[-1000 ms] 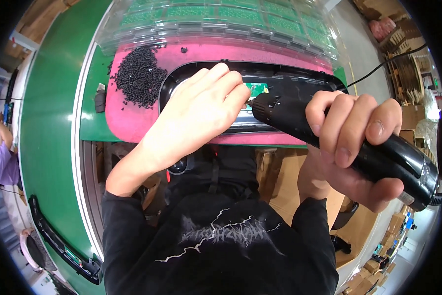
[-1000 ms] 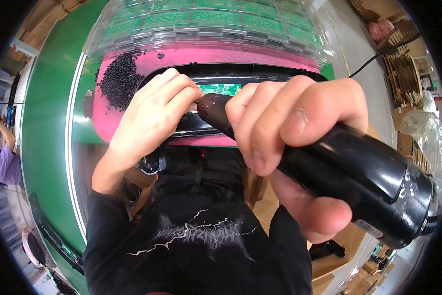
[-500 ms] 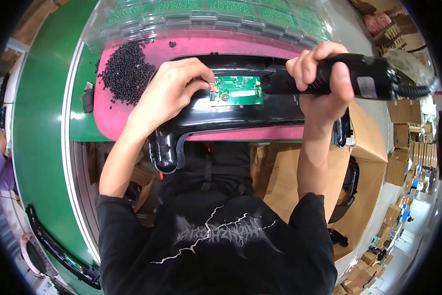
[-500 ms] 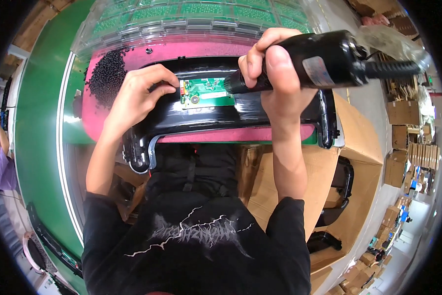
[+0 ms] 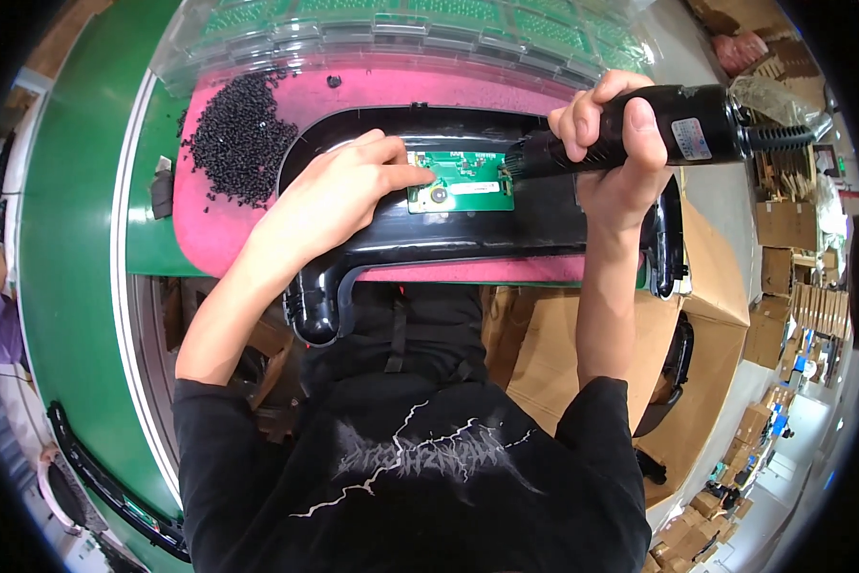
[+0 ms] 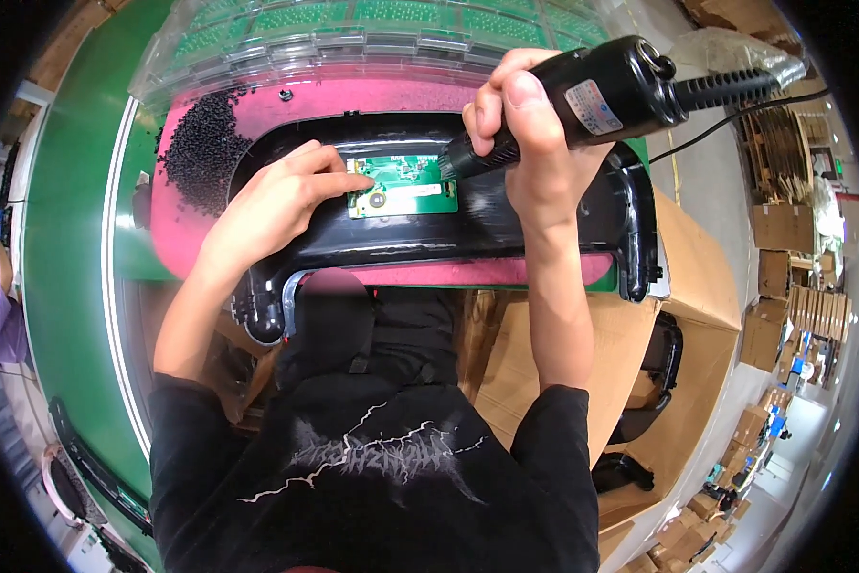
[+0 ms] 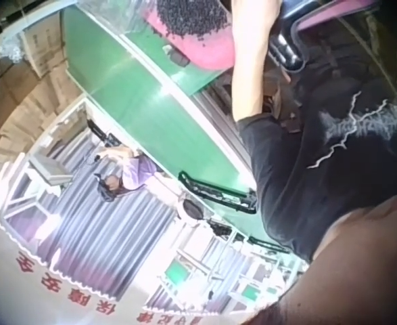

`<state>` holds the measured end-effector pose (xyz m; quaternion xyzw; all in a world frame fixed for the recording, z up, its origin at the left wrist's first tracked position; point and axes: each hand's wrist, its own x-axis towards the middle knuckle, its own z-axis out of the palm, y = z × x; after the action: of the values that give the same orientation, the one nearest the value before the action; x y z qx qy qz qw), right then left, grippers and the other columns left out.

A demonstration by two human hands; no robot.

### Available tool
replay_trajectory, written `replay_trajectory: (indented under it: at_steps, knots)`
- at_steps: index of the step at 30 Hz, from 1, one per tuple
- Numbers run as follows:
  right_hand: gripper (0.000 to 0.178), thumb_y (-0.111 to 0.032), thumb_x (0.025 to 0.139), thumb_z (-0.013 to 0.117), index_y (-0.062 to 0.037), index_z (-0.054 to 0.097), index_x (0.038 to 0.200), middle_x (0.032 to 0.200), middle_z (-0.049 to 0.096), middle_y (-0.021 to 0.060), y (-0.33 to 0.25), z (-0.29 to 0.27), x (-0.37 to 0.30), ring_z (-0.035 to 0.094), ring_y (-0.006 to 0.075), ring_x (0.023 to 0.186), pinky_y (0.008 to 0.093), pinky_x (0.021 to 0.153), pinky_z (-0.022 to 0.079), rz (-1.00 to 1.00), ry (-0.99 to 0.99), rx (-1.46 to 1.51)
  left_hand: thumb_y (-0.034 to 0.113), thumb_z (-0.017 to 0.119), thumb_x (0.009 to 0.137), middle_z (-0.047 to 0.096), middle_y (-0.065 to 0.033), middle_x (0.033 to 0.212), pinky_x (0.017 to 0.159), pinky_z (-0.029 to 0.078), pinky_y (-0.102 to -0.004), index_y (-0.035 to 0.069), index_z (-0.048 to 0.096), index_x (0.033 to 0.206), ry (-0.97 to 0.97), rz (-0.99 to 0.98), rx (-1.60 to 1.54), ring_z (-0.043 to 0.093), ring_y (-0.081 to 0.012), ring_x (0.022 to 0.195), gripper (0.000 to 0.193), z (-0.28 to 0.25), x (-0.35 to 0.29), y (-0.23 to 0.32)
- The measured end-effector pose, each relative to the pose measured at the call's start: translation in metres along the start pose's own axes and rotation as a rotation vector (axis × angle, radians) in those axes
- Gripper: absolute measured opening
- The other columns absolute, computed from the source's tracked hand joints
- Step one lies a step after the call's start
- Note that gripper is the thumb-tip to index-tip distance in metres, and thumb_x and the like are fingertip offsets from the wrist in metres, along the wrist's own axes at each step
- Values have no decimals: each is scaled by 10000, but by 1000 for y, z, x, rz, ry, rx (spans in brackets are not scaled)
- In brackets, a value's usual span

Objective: Install and secure circuit boards into plastic housings using an electric screwdriver at a factory workbench.

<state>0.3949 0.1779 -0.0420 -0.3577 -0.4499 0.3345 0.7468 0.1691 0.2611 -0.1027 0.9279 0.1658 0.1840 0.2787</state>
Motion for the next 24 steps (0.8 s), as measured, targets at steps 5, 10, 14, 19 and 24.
replay_trajectory:
  at_steps: [5, 10, 14, 19, 24]
  knots:
    - [163, -132, 872, 599, 6, 551, 799, 604, 525, 51, 1, 2, 9, 497, 118, 500, 256, 474, 421, 77, -85, -58, -107, 542, 655, 595, -75, 894, 814, 494, -372, 92, 710, 1072, -61, -1, 127, 591, -269, 908, 492, -6, 3, 4]
    - [261, -278, 901, 538, -20, 533, 939, 620, 473, 43, 2, 4, 12, 391, 112, 504, 282, 539, 355, 129, -256, -249, -107, 547, 649, 599, -68, 889, 813, 497, -371, 104, 715, 1067, -69, -21, 114, 594, -262, 911, 498, -8, 6, 4]
    - [171, -131, 871, 619, 15, 565, 801, 613, 527, 56, 11, 14, 9, 489, 122, 495, 254, 449, 399, 3, 4, -66, -104, 559, 653, 600, -64, 897, 817, 501, -367, 108, 717, 1058, -64, -30, 127, 599, -255, 931, 483, -7, 4, 2]
    - [167, -148, 896, 568, 6, 550, 959, 669, 501, 69, 10, 15, -10, 434, 135, 514, 294, 490, 390, -98, -73, 110, -80, 628, 736, 629, -85, 865, 741, 525, -350, 75, 713, 1035, 64, -4, -59, 640, -249, 832, 348, -3, 0, -3]
    - [474, -559, 851, 547, -99, 568, 961, 652, 476, -26, -18, 41, -16, 403, 89, 513, 296, 598, 340, -108, -196, 258, -57, 711, 757, 677, -72, 827, 699, 533, -260, 3, 694, 1017, 167, -87, -588, 667, -134, 788, 268, -12, 2, 1]
